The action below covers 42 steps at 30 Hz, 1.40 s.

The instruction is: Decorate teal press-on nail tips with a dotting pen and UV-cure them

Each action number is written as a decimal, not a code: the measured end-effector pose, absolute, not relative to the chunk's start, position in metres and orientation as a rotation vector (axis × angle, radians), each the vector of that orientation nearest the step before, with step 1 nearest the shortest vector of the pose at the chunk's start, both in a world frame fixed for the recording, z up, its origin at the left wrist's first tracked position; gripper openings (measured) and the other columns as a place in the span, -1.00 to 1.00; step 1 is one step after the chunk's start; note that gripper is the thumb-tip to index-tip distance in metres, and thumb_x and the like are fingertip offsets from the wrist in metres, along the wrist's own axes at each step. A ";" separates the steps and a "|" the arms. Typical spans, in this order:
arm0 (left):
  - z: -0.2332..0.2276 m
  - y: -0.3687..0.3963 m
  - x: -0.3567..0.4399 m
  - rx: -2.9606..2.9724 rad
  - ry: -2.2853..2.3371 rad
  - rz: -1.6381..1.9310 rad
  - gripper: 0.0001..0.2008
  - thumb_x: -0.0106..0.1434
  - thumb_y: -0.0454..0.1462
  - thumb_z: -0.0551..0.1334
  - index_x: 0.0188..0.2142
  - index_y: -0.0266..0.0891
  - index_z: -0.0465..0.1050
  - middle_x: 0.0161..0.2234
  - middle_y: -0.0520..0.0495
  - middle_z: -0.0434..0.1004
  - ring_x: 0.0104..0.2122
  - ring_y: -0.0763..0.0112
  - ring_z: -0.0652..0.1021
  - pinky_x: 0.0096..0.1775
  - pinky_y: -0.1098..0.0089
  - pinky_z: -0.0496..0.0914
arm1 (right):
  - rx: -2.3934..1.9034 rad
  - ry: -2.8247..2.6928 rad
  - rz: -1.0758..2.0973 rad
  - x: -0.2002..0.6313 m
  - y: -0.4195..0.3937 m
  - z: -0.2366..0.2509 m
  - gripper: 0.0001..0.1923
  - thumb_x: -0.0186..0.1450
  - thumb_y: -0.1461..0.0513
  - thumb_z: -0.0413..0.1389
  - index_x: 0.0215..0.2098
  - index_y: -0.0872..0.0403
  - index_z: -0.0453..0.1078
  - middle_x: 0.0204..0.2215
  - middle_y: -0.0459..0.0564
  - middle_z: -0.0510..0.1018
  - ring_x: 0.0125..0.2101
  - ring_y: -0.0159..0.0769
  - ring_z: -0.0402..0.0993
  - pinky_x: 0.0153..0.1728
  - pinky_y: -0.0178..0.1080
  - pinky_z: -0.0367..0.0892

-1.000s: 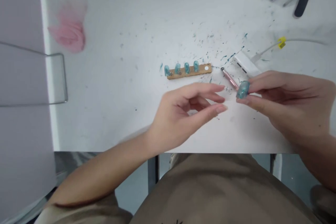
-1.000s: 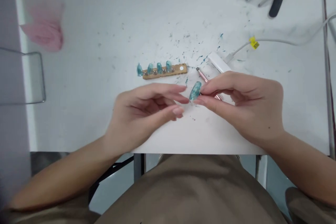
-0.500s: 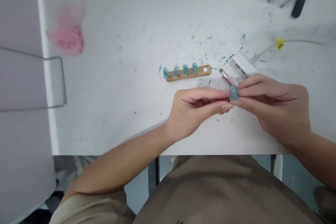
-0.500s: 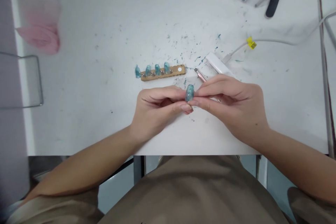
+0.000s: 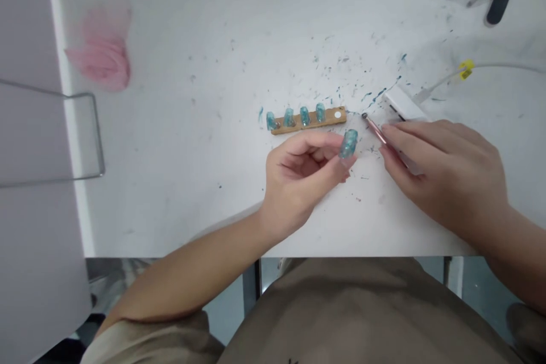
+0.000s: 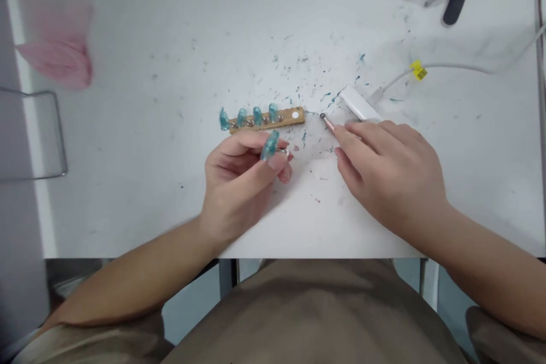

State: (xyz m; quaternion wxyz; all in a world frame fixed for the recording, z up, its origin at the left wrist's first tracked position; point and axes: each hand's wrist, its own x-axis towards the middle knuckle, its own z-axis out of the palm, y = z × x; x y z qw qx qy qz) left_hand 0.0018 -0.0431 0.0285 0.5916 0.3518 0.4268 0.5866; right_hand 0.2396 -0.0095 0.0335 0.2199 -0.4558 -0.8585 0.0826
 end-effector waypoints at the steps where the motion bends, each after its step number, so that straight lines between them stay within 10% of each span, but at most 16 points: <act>1: 0.029 -0.043 0.001 0.810 1.009 1.346 -0.78 0.22 -0.10 0.73 -0.25 0.01 0.81 -0.41 0.09 0.75 -0.50 0.51 0.63 -0.37 0.42 0.62 | -1.258 -2.409 0.202 0.240 -0.009 0.031 -0.74 0.57 0.17 0.28 0.18 -0.13 0.69 0.00 -0.02 0.79 -0.07 -0.03 0.73 -0.10 0.02 0.46; 6: 0.031 -0.042 -0.004 0.756 1.016 1.328 -0.76 0.19 -0.09 0.75 -0.25 0.02 0.81 -0.36 0.11 0.75 -0.51 0.55 0.59 -0.39 0.43 0.60 | -1.300 -2.461 0.130 0.239 -0.009 0.030 -0.86 0.59 0.16 0.25 -0.02 -0.09 0.69 -0.29 -0.02 0.74 -0.29 -0.15 0.63 -0.23 -0.02 0.37; 11: 0.032 -0.041 -0.006 0.734 1.003 1.330 -0.77 0.18 -0.11 0.75 -0.24 0.04 0.82 -0.35 0.11 0.76 -0.50 0.55 0.59 -0.39 0.45 0.60 | -1.321 -2.301 0.082 0.240 -0.013 0.038 -0.66 0.54 0.23 0.30 0.23 -0.17 0.70 -0.18 -0.07 0.78 -0.24 -0.21 0.71 -0.24 -0.10 0.51; 24: 0.026 -0.038 -0.006 0.557 0.898 1.175 -0.70 0.08 -0.26 0.79 -0.24 -0.08 0.82 -0.38 0.11 0.78 -0.48 0.58 0.66 -0.39 0.57 0.63 | -1.181 -1.757 1.183 0.231 -0.019 0.061 -0.69 0.43 0.29 0.40 0.06 -0.22 0.75 -0.16 -0.17 0.77 -0.15 -0.36 0.78 -0.09 -0.31 0.79; 42: 0.026 -0.034 -0.004 0.616 0.791 1.128 -0.73 0.13 -0.27 0.77 -0.23 -0.05 0.83 -0.31 0.06 0.85 -0.37 0.46 0.78 -0.28 0.49 0.72 | -0.964 -2.043 1.063 0.225 -0.027 0.051 -0.72 0.57 0.33 0.21 0.16 -0.13 0.52 -0.01 -0.14 0.77 -0.05 -0.39 0.78 0.05 -0.29 0.73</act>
